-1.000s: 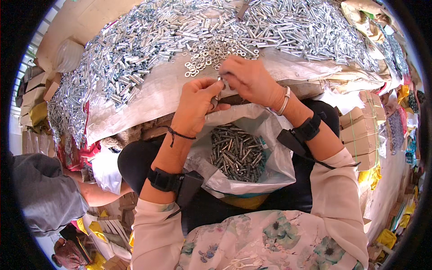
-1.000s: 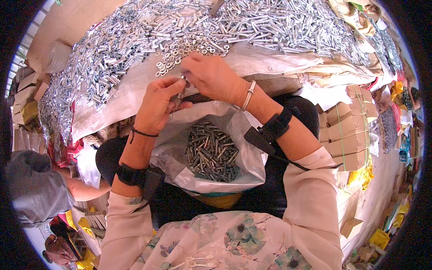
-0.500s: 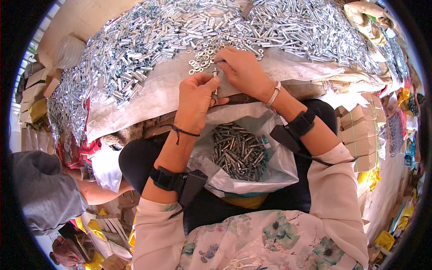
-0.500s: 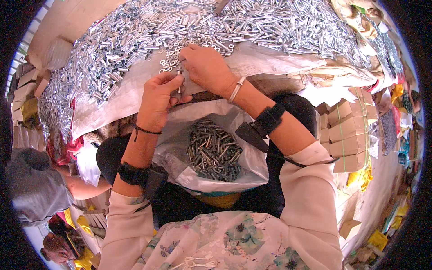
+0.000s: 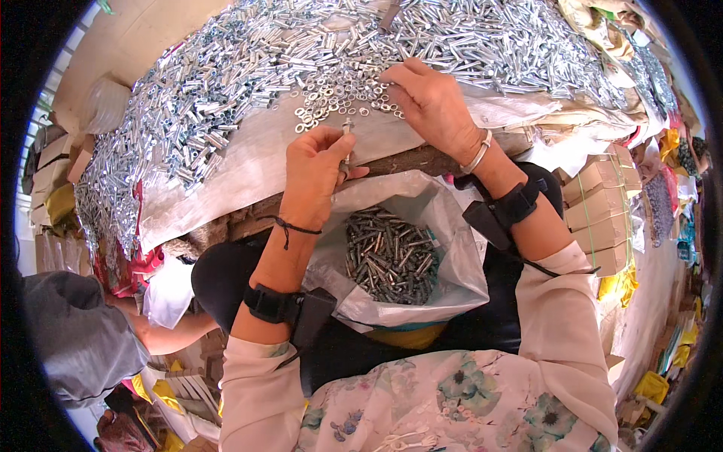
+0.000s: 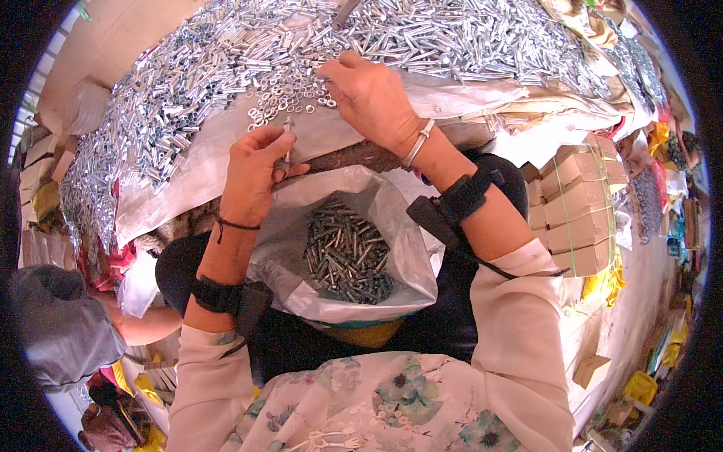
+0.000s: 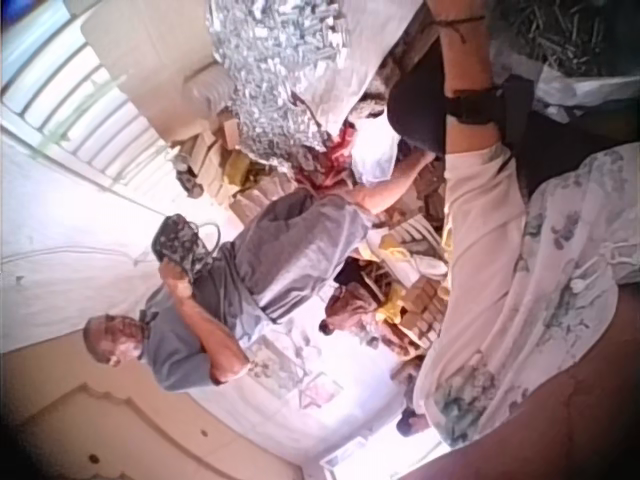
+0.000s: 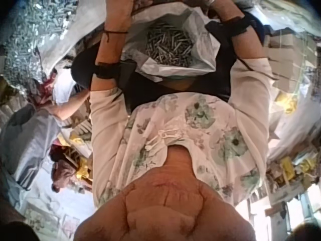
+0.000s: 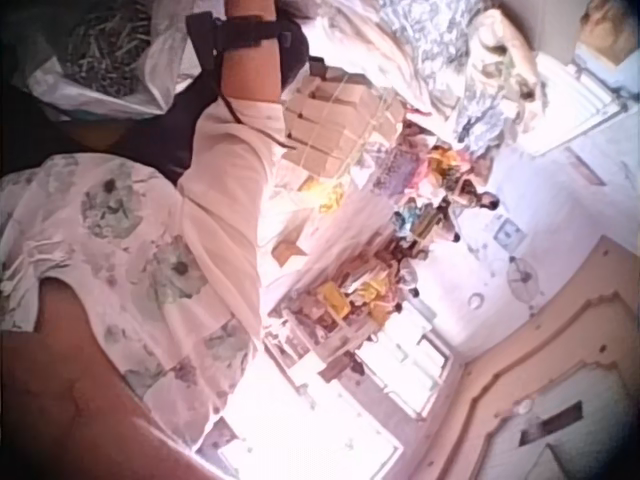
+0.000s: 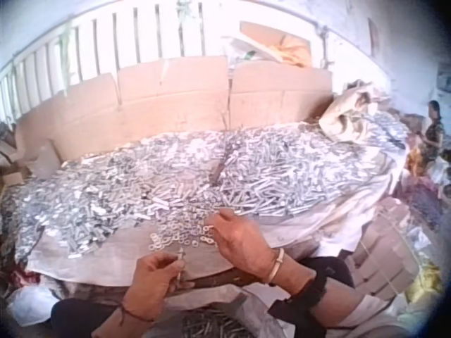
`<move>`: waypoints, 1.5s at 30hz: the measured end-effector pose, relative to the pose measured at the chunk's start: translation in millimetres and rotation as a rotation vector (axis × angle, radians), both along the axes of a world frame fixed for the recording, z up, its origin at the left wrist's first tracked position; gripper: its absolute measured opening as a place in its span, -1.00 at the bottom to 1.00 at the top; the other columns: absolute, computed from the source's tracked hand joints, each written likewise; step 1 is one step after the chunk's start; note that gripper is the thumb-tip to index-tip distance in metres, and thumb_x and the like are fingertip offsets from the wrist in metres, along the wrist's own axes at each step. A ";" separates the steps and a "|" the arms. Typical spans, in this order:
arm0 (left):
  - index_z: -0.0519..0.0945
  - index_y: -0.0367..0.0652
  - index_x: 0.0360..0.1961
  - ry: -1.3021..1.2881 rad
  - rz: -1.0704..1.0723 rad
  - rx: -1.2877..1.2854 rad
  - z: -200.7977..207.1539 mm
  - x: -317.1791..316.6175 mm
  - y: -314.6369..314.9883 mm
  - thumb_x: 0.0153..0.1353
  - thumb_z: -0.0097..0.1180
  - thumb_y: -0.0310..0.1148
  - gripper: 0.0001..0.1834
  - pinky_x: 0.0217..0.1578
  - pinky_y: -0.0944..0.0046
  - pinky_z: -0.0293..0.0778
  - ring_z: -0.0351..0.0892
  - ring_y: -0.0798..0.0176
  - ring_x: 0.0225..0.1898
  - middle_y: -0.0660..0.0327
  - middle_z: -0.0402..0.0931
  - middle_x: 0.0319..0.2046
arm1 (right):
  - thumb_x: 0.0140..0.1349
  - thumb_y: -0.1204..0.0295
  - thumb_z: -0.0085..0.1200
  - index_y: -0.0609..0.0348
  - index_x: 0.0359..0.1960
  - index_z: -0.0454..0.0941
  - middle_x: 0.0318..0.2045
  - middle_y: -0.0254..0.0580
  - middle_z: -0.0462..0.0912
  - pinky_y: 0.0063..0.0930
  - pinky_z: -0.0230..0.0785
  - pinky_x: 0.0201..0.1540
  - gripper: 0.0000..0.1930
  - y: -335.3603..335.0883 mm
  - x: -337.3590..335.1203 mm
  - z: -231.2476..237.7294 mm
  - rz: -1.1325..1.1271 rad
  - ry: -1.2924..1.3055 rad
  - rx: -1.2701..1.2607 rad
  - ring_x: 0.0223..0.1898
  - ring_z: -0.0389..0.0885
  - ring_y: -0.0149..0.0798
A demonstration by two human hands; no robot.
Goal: Assembling washers onto metal bolts and placing the finished sets into a plastic bag.
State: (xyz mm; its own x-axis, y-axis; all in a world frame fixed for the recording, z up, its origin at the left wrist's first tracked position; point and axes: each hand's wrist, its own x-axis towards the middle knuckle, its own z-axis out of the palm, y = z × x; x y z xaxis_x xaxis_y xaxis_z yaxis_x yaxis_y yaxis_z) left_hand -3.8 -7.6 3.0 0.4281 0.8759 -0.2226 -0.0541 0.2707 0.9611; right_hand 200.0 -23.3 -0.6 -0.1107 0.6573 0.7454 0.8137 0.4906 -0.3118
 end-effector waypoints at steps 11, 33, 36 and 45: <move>0.52 -0.34 -0.32 0.005 0.031 -0.022 6.9 -0.7 2.8 0.19 0.11 -0.45 -0.86 -0.39 0.32 0.66 0.29 0.52 -0.68 0.34 0.35 -0.57 | 0.12 0.41 0.05 0.17 -0.47 0.41 -0.45 -0.09 0.42 -0.12 0.37 -0.43 -0.88 29.2 -17.2 -20.9 -0.235 -0.371 -0.191 -0.44 0.52 0.04; 0.50 -0.28 -0.33 -0.201 -0.185 -0.059 -10.3 -0.7 0.4 0.14 0.14 -0.52 -0.91 -0.34 0.30 0.67 0.52 0.42 -0.44 0.30 0.44 -0.45 | 0.11 0.60 0.03 0.30 -0.39 0.51 -0.53 -0.36 0.47 -0.59 0.29 -0.41 -0.95 -18.8 -14.9 19.8 0.390 0.740 -0.787 -0.49 0.44 -0.48; 0.50 -0.29 -0.30 -0.134 -0.223 0.199 -16.8 -1.7 5.7 0.15 0.14 -0.50 -0.88 -0.34 0.36 0.63 0.56 0.39 -0.37 0.29 0.46 -0.39 | 0.13 0.51 0.05 0.32 -0.41 0.52 -0.54 -0.26 0.46 -0.50 0.28 -0.42 -0.90 -13.2 -14.1 24.7 0.293 0.397 -0.619 -0.50 0.44 -0.38; 0.56 -0.28 -0.26 -0.198 -0.154 0.075 -2.3 -1.2 5.2 0.19 0.08 -0.49 -0.88 -0.19 0.28 0.63 0.53 0.42 -0.44 0.32 0.47 -0.41 | 0.22 0.46 0.03 0.28 -0.34 0.55 -0.49 -0.15 0.52 -0.43 0.38 -0.46 -0.87 -4.6 -25.8 8.2 0.352 0.371 -0.351 -0.54 0.54 -0.26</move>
State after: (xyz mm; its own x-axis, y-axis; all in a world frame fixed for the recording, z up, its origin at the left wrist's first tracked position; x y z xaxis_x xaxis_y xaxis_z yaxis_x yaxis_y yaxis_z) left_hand -4.9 -2.4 0.8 0.5863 0.8080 -0.0575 -0.2074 0.2184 0.9536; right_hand 174.2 -27.9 7.6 -0.1408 0.8415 0.5216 0.4283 0.5268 -0.7342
